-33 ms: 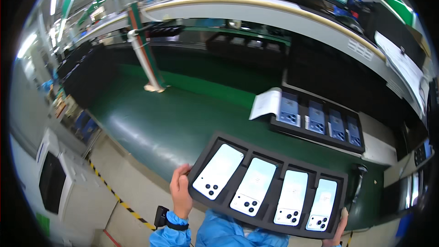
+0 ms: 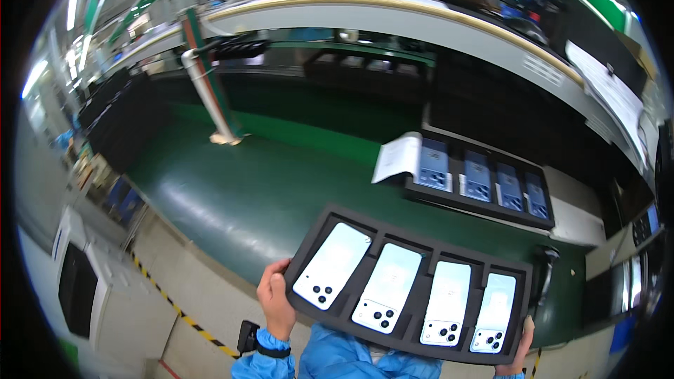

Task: Scanning barcodes on the back of smartphones and organizing them into trays on a manufacturing assembly line.

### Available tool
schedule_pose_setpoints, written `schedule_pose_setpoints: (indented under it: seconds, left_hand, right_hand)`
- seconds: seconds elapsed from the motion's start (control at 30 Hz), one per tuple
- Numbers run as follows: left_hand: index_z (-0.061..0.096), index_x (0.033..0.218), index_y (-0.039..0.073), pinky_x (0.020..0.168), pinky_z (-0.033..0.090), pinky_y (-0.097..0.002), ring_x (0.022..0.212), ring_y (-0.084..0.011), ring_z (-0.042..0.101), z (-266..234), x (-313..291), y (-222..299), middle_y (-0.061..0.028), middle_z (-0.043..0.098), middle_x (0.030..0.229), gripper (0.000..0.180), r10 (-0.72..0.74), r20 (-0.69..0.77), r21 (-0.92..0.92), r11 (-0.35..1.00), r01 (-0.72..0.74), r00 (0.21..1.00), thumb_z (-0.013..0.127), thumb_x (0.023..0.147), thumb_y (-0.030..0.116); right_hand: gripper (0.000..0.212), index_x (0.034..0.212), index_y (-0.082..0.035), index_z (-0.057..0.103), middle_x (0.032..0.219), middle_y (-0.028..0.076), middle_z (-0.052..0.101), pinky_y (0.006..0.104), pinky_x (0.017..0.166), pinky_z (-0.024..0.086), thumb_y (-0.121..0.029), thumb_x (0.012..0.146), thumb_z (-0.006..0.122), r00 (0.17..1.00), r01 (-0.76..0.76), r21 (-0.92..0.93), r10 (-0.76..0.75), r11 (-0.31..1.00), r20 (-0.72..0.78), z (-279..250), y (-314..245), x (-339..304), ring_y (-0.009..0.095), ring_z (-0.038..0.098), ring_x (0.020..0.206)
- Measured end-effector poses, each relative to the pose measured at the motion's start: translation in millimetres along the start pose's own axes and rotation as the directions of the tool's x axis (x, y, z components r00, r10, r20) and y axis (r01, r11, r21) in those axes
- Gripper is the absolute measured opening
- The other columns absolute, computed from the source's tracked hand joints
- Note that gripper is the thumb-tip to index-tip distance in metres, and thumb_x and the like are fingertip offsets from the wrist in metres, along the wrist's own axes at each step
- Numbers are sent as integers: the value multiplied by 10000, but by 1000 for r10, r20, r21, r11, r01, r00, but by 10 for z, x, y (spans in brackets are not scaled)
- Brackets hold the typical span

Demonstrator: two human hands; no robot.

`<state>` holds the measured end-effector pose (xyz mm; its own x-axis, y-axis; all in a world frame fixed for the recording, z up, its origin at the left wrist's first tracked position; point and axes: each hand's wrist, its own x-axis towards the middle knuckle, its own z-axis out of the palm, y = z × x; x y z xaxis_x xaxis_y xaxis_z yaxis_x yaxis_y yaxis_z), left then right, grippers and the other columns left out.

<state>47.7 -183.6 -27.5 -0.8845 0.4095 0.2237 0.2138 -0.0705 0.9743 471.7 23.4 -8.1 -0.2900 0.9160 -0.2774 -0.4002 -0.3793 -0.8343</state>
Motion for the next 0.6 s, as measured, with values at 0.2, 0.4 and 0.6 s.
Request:
schedule_pose_setpoints:
  seconds: [0.2, 0.4, 0.6]
  left_hand:
    - [663, 1111, -135, 866, 503, -346, 925, -205, 646, 115, 108, -154, -163, 708, 999, 483, -40, -106, 60, 997, 46, 994, 384, 1081, 257]
    - [672, 1040, -83, 753, 477, -274, 816, -109, 578, -237, 700, -253, -45, 664, 910, 277, -169, -124, -10, 986, 169, 978, 616, 1019, 188]
    - [657, 1048, -64, 759, 473, -249, 807, -99, 586, -236, 845, -277, -28, 660, 904, 215, -167, -99, 0, 986, 168, 981, 593, 1014, 138]
  right_hand:
    - [607, 1425, -36, 545, 1315, 121, 670, 389, 1008, 538, -482, 1013, 541, 996, 3, 62, 2, 998, -88, 127, -54, -37, 252, 674, 1156]
    - [859, 1660, -47, 113, 1681, 133, 262, 373, 1234, 261, -292, 980, 576, 960, 72, -114, -38, 991, 277, 796, -53, 52, 255, 306, 1525]
    - [787, 1651, -18, 160, 1665, 133, 302, 339, 1227, 252, -115, 981, 562, 952, 72, -193, -10, 979, 305, 992, -41, 593, 225, 326, 1510]
